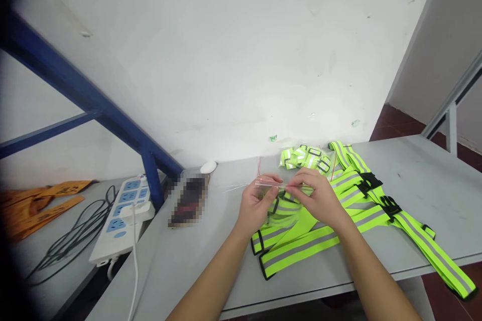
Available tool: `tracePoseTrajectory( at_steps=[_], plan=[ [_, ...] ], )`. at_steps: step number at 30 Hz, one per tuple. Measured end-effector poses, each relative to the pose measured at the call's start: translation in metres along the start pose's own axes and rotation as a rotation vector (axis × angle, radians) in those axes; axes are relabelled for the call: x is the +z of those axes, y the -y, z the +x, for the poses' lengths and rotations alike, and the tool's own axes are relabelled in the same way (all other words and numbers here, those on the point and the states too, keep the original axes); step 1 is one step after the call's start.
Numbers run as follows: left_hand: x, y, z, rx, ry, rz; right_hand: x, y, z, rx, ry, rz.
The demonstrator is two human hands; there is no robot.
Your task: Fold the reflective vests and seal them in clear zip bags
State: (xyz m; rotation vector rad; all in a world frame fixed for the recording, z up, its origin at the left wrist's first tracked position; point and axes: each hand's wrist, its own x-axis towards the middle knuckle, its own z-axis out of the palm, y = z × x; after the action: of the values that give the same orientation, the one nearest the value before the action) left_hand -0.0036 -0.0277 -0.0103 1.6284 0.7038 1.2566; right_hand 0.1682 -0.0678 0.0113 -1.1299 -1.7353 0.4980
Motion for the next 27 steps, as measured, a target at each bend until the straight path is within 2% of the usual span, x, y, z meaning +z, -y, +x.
tracePoseTrajectory(
  at_steps=[7, 15, 19, 22, 27],
  plan=[
    [-0.001, -0.002, 0.001, -0.043, 0.007, 0.031, 0.0, -0.006, -0.001, -0.036, -0.023, -0.073],
    [0.003, -0.001, -0.003, 0.048, -0.004, 0.07, -0.006, -0.001, 0.0, -0.153, 0.054, -0.166],
    [0.001, -0.001, -0.002, -0.003, -0.004, 0.022, -0.006, -0.003, 0.002, -0.206, 0.051, -0.23],
    [-0.001, -0.004, -0.002, -0.041, -0.029, 0.048, -0.006, -0.003, 0.003, -0.18, 0.041, -0.236],
    [0.005, -0.01, -0.006, 0.04, -0.047, 0.089, -0.011, 0.003, 0.001, -0.201, 0.121, -0.313]
  ],
)
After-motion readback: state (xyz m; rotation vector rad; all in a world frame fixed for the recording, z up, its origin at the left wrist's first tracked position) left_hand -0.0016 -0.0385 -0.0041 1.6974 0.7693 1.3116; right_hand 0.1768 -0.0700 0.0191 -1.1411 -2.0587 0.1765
